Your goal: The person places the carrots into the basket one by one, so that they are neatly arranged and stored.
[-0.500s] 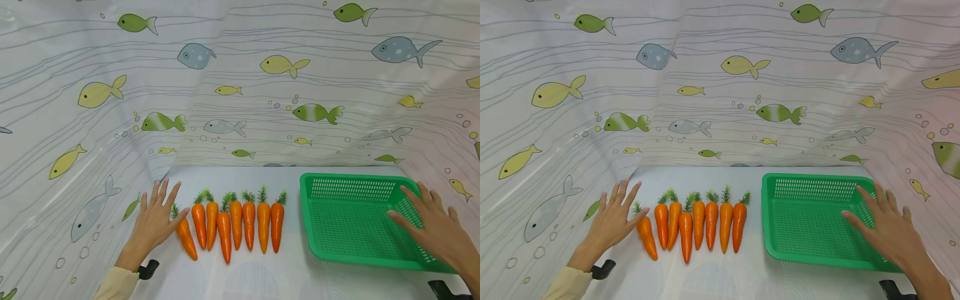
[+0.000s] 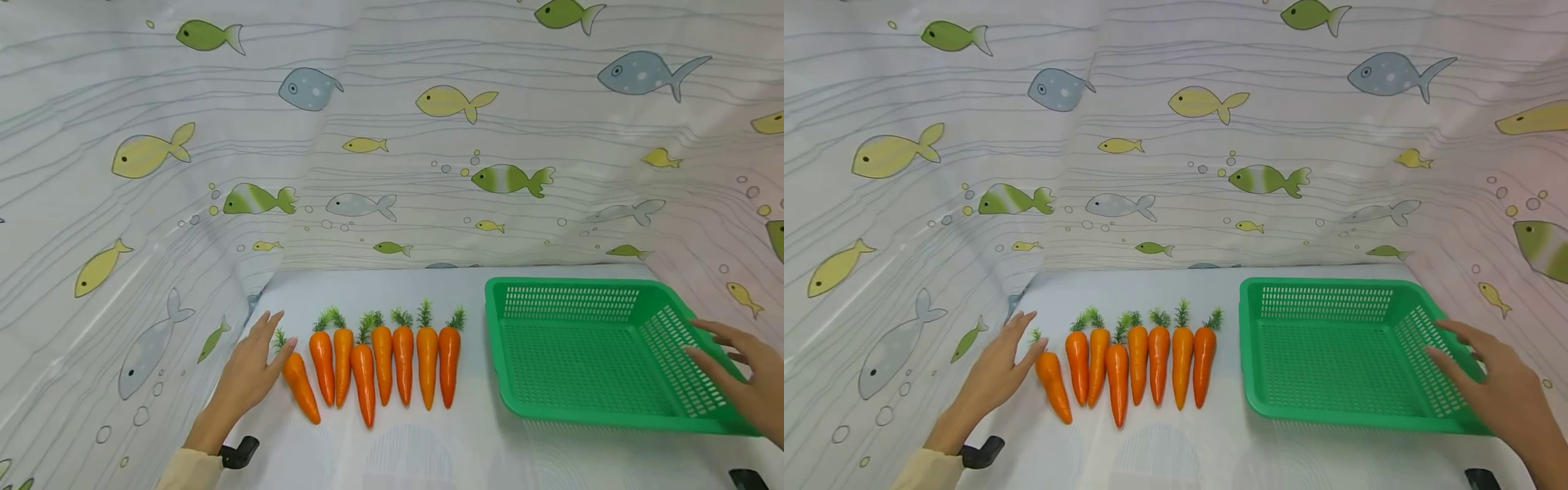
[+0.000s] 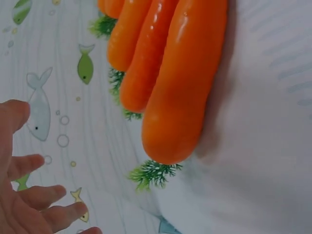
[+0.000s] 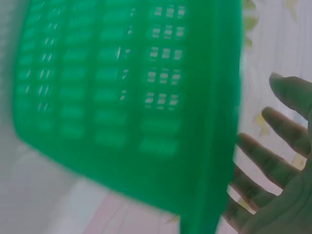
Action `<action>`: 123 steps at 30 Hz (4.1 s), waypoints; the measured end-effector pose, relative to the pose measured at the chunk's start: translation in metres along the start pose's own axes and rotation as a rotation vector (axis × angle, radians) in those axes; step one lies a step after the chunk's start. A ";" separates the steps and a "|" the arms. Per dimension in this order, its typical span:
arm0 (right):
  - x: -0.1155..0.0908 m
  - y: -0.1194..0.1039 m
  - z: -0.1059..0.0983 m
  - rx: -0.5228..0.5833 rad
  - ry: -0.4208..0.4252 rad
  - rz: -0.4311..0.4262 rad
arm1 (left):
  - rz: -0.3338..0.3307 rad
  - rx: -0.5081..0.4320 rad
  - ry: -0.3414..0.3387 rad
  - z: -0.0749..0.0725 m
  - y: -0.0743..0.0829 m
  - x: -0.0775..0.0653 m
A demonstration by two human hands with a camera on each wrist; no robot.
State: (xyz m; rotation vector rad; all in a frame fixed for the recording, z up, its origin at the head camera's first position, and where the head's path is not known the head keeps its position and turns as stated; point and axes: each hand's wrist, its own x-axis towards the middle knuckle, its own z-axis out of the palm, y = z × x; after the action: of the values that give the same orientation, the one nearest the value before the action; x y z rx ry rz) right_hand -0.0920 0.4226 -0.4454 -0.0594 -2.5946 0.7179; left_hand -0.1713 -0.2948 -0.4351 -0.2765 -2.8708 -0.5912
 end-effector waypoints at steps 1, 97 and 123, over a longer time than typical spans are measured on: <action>-0.002 0.005 0.001 0.003 0.016 0.021 | -0.008 -0.013 0.001 0.001 -0.002 0.000; -0.006 0.131 0.017 1.029 -0.544 0.095 | -0.303 -0.343 -0.243 0.056 -0.041 -0.001; -0.014 0.127 0.017 0.701 -0.424 0.091 | -0.350 -0.523 -0.225 0.053 -0.039 0.000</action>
State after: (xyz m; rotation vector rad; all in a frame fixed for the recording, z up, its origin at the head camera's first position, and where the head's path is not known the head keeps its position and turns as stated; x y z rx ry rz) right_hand -0.0962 0.5218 -0.5277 0.2135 -2.5572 1.7906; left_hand -0.1882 -0.3086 -0.4977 0.1016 -2.9408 -1.4640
